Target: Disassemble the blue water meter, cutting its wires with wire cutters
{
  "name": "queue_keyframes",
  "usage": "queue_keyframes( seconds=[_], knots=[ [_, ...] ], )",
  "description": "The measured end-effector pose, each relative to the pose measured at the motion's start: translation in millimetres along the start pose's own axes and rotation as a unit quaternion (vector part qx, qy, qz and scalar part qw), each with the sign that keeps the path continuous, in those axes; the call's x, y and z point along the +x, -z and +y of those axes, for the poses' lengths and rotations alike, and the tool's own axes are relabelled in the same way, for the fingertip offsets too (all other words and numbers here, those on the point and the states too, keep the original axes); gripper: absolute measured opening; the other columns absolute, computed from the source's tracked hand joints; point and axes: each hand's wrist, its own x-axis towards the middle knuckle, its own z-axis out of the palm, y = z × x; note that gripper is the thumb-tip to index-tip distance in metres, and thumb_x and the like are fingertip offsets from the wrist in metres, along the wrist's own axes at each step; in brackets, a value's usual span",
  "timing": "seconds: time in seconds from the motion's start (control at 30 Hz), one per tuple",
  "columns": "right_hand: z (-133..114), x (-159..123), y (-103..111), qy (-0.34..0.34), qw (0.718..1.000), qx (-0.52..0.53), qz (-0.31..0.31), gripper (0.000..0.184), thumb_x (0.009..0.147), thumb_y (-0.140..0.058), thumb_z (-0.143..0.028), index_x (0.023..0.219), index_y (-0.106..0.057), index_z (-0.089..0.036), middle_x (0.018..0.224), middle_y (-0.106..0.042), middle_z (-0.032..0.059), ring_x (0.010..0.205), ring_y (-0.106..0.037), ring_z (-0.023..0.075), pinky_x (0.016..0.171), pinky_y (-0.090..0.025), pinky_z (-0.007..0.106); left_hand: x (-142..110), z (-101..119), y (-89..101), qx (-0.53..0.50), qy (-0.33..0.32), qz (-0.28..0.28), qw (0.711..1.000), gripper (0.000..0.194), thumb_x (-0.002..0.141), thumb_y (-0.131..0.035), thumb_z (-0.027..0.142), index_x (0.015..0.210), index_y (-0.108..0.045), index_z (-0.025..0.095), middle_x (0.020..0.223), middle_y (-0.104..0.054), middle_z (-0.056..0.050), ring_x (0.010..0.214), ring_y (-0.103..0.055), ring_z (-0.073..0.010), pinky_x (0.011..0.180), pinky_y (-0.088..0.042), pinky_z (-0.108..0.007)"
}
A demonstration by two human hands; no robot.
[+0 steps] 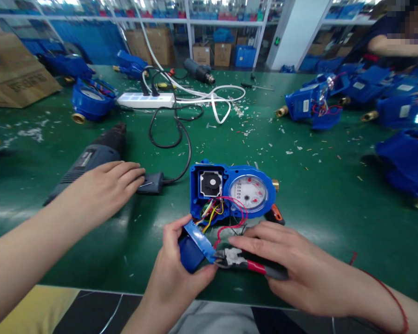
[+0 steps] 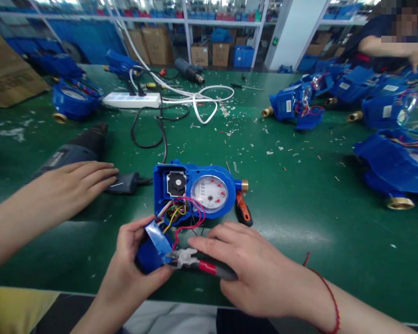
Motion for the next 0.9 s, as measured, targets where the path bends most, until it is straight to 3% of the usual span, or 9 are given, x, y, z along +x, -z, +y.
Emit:
queue_keyframes(
  seconds=[0.13,0.27,0.4,0.63,0.9],
  knots=[
    [-2,-4,5,0.031,0.996,-0.081,0.035,0.066,0.078,-0.05,-0.009,0.142,-0.045,-0.023,0.129,-0.059,0.0087,0.113,-0.056,0.0234,0.092,-0.049,0.04,-5,8,-4.9,0.029,-0.007,0.043,0.999,0.068,0.07,-0.076,0.025,0.131,-0.045,0.025,0.129,-0.057,-0.011,0.122,-0.058,-0.0316,0.101,-0.049,-0.05],
    [-6,-2,12,0.053,0.981,-0.182,0.044,0.057,0.081,-0.046,-0.011,0.138,-0.049,-0.019,0.125,-0.061,0.0126,0.11,-0.057,0.0292,0.083,-0.051,0.045,-8,13,-10.8,0.026,0.053,0.074,0.996,0.069,0.071,-0.073,0.026,0.133,-0.043,0.025,0.126,-0.061,-0.01,0.116,-0.062,-0.0313,0.094,-0.053,-0.048],
    [-13,3,17,0.059,0.967,-0.245,0.039,0.055,0.081,-0.046,-0.013,0.136,-0.052,-0.016,0.12,-0.063,0.0149,0.105,-0.058,0.0322,0.079,-0.051,0.048,-9,7,-9.6,0.069,0.02,0.052,0.996,0.07,0.071,-0.075,0.028,0.132,-0.043,0.026,0.122,-0.065,-0.01,0.11,-0.067,-0.0302,0.084,-0.058,-0.043],
    [-21,7,19,0.059,0.958,-0.282,0.011,0.053,0.081,-0.05,-0.017,0.133,-0.054,-0.016,0.106,-0.064,0.0138,0.092,-0.059,0.0312,0.073,-0.052,0.049,-11,6,-8.0,0.094,-0.053,0.094,0.99,0.073,0.069,-0.075,0.019,0.135,-0.044,0.022,0.122,-0.064,-0.009,0.111,-0.066,-0.0262,0.093,-0.056,-0.04],
    [-24,13,15,0.046,0.956,-0.29,0.01,0.052,0.08,-0.046,-0.013,0.132,-0.055,-0.013,0.11,-0.063,0.0168,0.096,-0.059,0.0334,0.075,-0.052,0.052,-8,4,-6.8,0.073,-0.047,0.091,0.992,0.072,0.069,-0.077,0.021,0.134,-0.046,0.024,0.124,-0.064,-0.008,0.111,-0.066,-0.0255,0.094,-0.056,-0.04]
  ],
)
